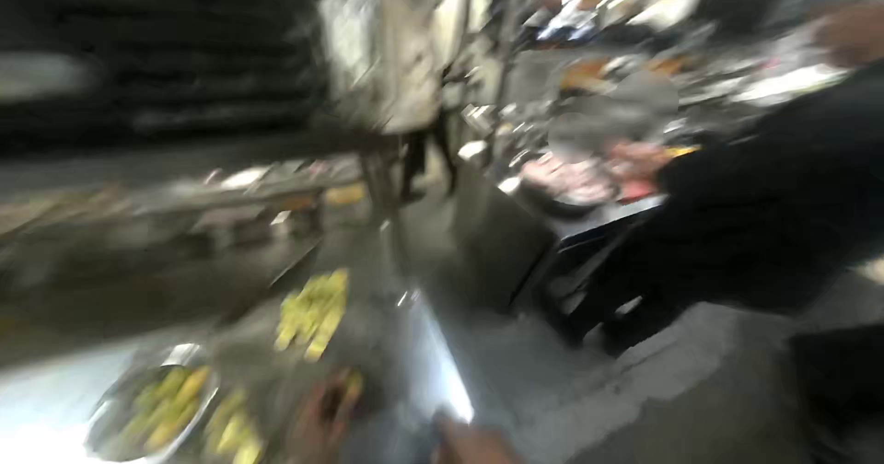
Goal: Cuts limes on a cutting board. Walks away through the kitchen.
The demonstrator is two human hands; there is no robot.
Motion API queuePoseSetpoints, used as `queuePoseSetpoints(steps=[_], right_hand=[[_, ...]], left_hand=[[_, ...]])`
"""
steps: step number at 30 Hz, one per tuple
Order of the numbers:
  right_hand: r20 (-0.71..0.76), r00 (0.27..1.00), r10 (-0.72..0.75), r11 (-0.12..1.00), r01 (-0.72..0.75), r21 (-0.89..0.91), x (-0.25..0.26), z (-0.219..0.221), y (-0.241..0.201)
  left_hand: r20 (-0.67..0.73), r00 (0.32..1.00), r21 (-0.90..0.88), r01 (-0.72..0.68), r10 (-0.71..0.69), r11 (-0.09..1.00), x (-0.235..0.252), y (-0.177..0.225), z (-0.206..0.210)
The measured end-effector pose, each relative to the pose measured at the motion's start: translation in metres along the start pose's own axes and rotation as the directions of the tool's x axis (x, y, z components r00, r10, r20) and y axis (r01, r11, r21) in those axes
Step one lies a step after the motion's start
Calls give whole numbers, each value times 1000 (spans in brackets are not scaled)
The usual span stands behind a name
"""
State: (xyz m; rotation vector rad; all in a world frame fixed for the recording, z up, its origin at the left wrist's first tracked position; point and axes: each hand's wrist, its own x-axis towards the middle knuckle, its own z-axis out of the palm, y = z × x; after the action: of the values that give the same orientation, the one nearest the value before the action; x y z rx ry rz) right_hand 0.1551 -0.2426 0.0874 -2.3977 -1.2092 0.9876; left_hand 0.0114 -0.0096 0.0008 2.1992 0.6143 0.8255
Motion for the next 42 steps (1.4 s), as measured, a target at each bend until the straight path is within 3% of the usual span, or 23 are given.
queuePoseSetpoints(steps=[2, 4, 14, 24, 29, 36, 39, 42], right_hand=[[131, 990, 54, 997, -46, -63, 9, -2, -7], [148, 988, 47, 993, -30, -115, 18, -5, -10], [124, 992, -27, 960, 60, -275, 17, -5, -34], [167, 986, 10, 928, 53, -369, 20, -8, -43], [237, 971, 33, 940, 50, -338, 59, -12, -72], [156, 987, -34, 943, 84, -323, 100, -7, -99], [208, 978, 3, 942, 67, -328, 91, -6, -87], [332, 936, 121, 937, 3, -349, 51, -10, -50]], left_hand=[[19, 989, 49, 148, -149, 988, -5, -10, -5], [70, 973, 43, 218, -221, 975, 0, -11, -10], [73, 989, 12, 128, -128, 992, 0, -11, -13], [15, 998, 4, 62, -62, 998, 1, -9, -9], [2, 999, 30, 51, -51, 998, 1, -7, -6], [-17, 1000, 60, 13, -12, 998, 1, -8, -6], [-20, 1000, 26, -10, 11, 1000, 2, -6, -6], [-14, 1000, 15, -1, 1, 1000, 3, -8, -7]])
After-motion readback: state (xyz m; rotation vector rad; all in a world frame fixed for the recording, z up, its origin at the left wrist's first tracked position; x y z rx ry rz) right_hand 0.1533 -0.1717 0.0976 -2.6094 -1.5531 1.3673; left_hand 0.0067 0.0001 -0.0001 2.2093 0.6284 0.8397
